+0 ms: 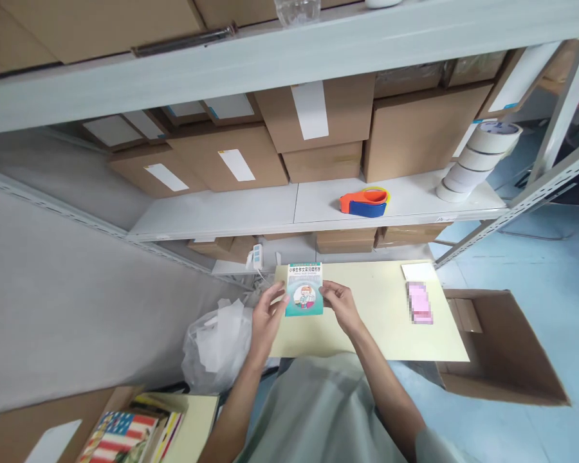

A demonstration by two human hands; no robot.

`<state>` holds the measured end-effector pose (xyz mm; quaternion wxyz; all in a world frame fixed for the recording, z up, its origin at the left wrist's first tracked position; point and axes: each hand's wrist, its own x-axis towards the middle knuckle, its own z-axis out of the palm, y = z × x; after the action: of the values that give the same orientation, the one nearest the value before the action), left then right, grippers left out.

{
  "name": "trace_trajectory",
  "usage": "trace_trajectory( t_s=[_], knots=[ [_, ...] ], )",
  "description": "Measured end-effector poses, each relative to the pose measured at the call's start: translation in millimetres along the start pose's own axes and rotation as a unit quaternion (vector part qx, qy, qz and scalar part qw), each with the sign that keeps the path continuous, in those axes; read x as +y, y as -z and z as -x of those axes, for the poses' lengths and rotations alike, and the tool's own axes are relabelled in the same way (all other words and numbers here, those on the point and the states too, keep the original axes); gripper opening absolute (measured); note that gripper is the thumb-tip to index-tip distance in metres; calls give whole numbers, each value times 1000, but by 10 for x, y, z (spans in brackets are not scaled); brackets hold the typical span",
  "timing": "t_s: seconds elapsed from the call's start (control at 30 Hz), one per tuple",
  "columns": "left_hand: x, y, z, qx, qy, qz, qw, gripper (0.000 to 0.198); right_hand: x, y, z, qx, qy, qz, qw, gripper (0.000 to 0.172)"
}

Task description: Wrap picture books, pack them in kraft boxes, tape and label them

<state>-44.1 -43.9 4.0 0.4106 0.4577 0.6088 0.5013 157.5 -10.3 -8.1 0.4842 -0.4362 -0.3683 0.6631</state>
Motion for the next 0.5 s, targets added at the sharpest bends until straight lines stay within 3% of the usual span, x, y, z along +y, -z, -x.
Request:
trace_trajectory(
  t_s=[0.1, 0.2, 0.37, 0.5],
  knots=[
    [31, 129, -157, -104, 97, 105, 984, 63, -78, 7, 46, -29, -7, -19, 999, 51],
    [73, 176, -220, -113, 115, 127, 979, 60, -119, -2, 45, -37, -3, -5, 999, 55],
    [138, 210, -221, -108, 62, 92, 988, 57, -199, 25, -15, -59, 52, 40, 996, 52],
    [212, 251, -217, -90, -40, 25, 995, 28, -273, 35, 15, -80, 127, 88, 985, 40]
  ],
)
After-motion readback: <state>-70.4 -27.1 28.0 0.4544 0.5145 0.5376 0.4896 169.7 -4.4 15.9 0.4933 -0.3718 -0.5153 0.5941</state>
